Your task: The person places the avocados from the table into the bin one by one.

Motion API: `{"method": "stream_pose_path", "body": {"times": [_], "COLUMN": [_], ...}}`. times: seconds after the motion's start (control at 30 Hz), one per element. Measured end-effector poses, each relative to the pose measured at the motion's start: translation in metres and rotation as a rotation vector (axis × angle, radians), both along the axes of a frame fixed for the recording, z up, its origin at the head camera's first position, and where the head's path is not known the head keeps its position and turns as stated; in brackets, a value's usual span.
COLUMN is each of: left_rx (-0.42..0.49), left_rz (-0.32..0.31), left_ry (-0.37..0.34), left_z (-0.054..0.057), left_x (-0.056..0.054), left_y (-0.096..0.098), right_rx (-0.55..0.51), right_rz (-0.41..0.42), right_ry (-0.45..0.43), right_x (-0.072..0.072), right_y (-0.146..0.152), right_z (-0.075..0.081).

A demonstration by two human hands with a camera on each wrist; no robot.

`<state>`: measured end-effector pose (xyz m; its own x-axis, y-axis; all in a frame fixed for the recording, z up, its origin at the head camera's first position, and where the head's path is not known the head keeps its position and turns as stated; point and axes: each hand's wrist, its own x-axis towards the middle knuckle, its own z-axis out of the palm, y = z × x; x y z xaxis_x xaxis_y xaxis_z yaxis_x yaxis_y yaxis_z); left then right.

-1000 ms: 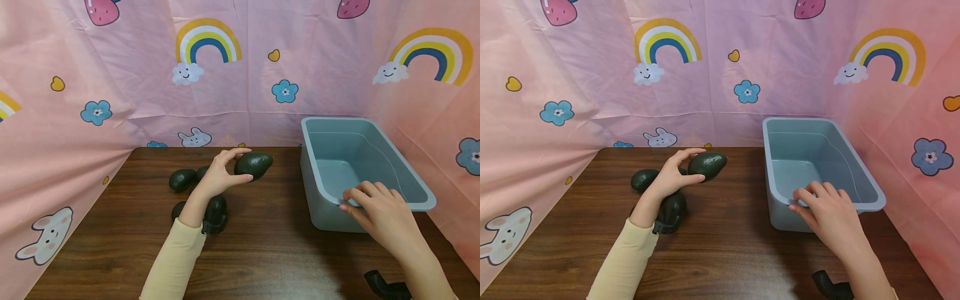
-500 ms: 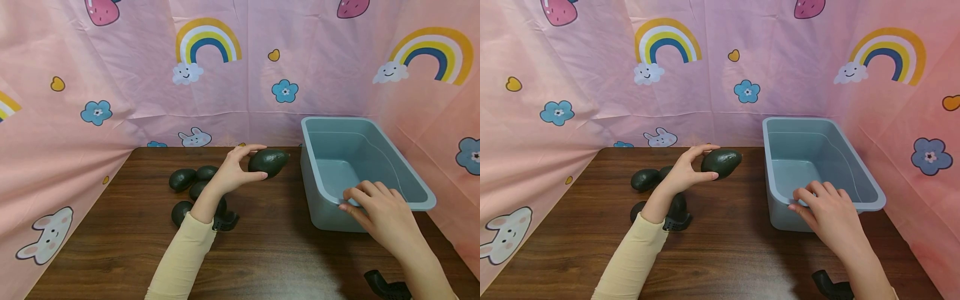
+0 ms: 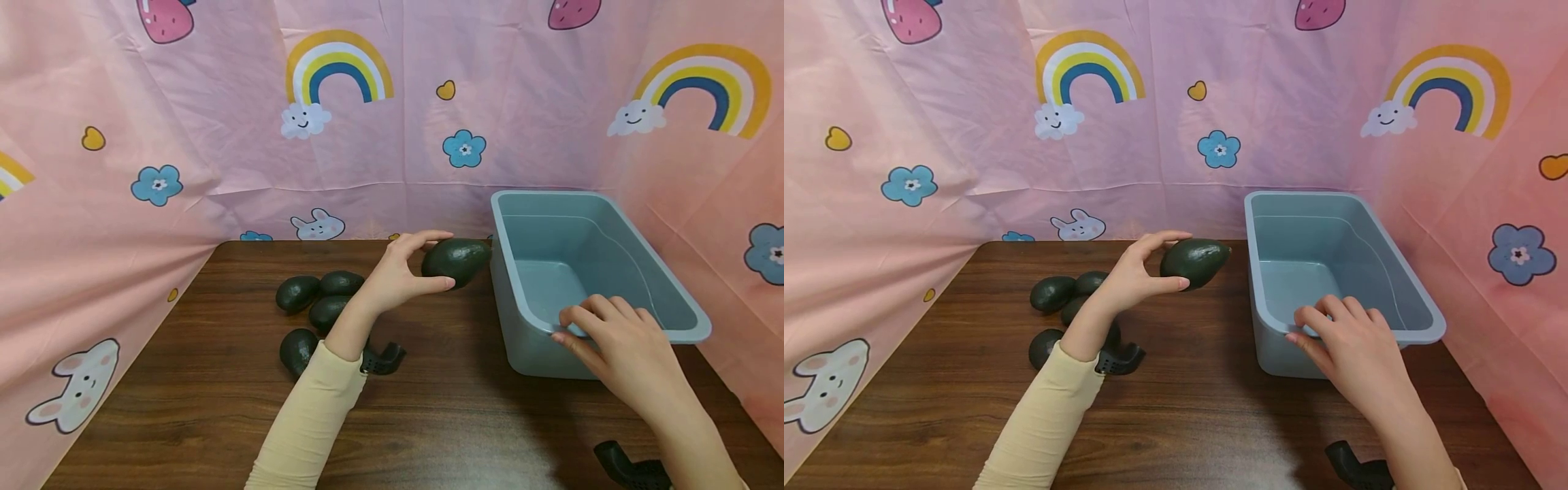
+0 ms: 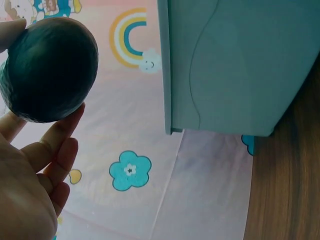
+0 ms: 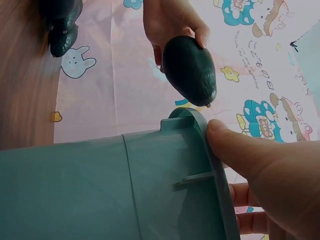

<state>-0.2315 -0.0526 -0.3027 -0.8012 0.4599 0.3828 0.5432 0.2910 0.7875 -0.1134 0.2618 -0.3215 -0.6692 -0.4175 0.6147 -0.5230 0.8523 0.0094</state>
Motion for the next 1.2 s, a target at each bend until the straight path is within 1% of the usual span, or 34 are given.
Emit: {"method": "stream_pose_path", "body": {"times": [0.1, 0.4, 0.63, 0.73, 0.93, 1.07, 1.2], "left_rx": [0.002, -0.004, -0.009, -0.013, -0.016, -0.014, -0.037], "left_rz": [-0.015, -0.032, -0.043, -0.049, -0.068, -0.104, -0.129], "left_ry": [-0.006, -0.011, -0.025, -0.03, 0.006, 0.042, 0.074], "left_z": [0.002, 0.008, 0.009, 0.009, 0.01, 0.009, 0.008], "left_x": [0.001, 0.004, 0.007, 0.007, 0.005, 0.004, 0.003], "left_y": [0.005, 0.018, 0.028, 0.033, 0.045, 0.054, 0.062], "right_rx": [-0.001, -0.009, -0.013, -0.013, -0.011, -0.008, -0.004], "right_rz": [-0.009, -0.036, -0.062, -0.065, -0.064, -0.063, -0.069], "right_ry": [-0.002, -0.017, -0.033, -0.027, -0.002, 0.003, 0.003], "right_x": [0.0, 0.002, 0.003, 0.003, 0.003, 0.003, 0.004], "right_y": [0.0, -0.004, -0.006, -0.007, -0.007, -0.007, -0.008], "right_z": [0.0, 0.001, 0.002, 0.002, 0.001, 0.001, 0.001]}}
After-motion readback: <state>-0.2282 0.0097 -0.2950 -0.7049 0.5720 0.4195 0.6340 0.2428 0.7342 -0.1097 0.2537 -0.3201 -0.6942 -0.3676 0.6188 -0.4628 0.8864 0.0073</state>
